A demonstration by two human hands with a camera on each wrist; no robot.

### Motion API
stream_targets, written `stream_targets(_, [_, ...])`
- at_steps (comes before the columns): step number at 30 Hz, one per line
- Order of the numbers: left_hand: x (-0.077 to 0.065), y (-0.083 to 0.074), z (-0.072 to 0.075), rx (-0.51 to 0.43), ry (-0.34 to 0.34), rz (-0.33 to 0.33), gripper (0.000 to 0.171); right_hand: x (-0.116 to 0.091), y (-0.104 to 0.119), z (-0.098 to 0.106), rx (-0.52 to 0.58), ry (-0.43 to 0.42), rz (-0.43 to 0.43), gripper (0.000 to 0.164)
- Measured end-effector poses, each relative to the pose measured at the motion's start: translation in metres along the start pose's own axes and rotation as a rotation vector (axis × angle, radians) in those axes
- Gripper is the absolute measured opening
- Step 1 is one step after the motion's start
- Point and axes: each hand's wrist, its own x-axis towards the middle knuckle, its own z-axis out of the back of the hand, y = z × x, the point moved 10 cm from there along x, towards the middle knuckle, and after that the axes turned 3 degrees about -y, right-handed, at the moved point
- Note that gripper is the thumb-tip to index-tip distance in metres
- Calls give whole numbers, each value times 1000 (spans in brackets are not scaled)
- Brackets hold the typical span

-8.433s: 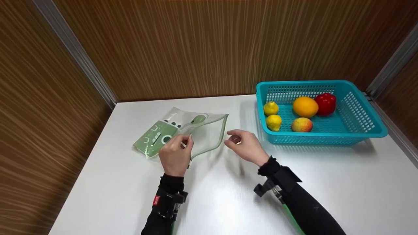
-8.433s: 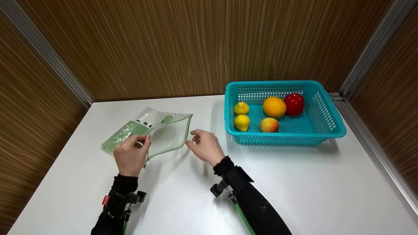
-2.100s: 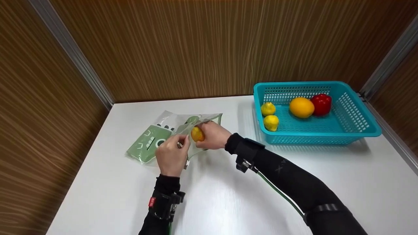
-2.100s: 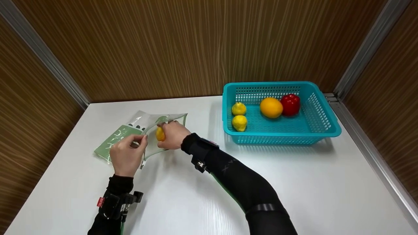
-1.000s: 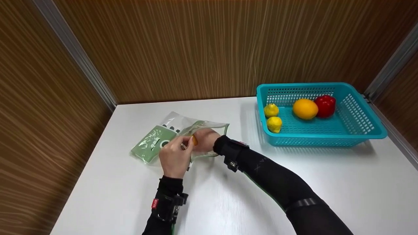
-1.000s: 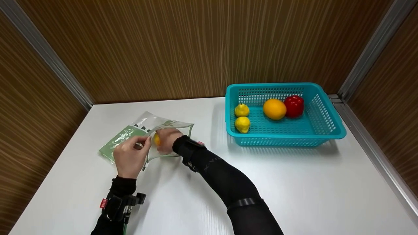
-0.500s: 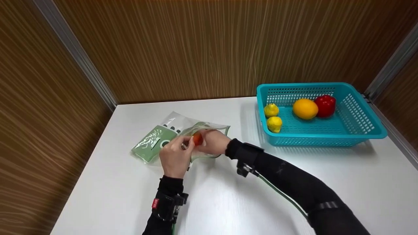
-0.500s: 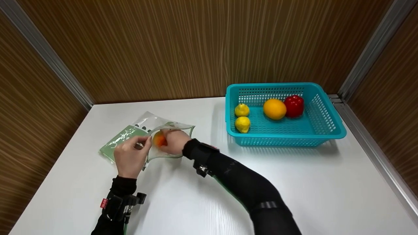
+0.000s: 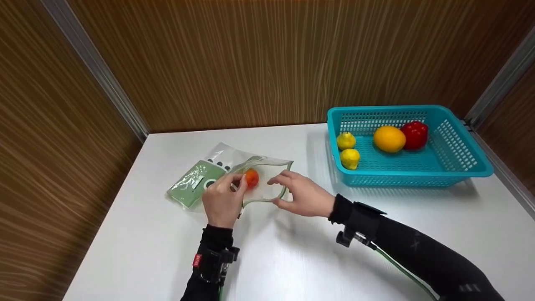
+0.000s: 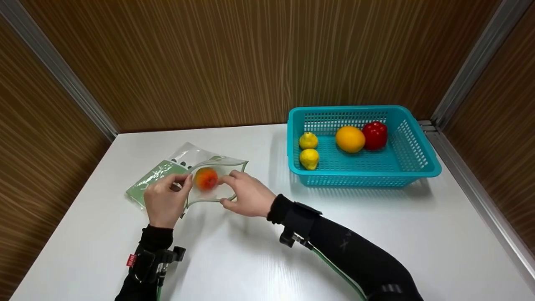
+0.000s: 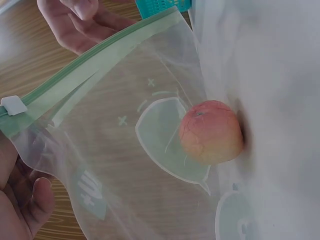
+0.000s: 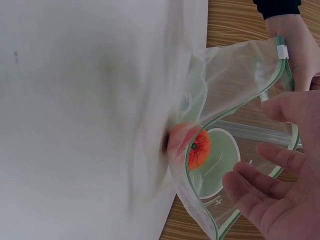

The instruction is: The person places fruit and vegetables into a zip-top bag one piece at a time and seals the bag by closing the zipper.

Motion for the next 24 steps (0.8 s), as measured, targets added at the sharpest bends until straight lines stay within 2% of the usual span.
stream_targets(9, [0,0,0,-12,-1,-2,7,-10,-9,38,-26,-53,-18,42])
stream_targets(17, [1,0,0,-4,1,-4,8,-15,-28,73,-56,-55,-98,44])
stream_targets(24, [0,1,0,-10,4,-1,7,-20,-60,96,-94,-25,-210,49])
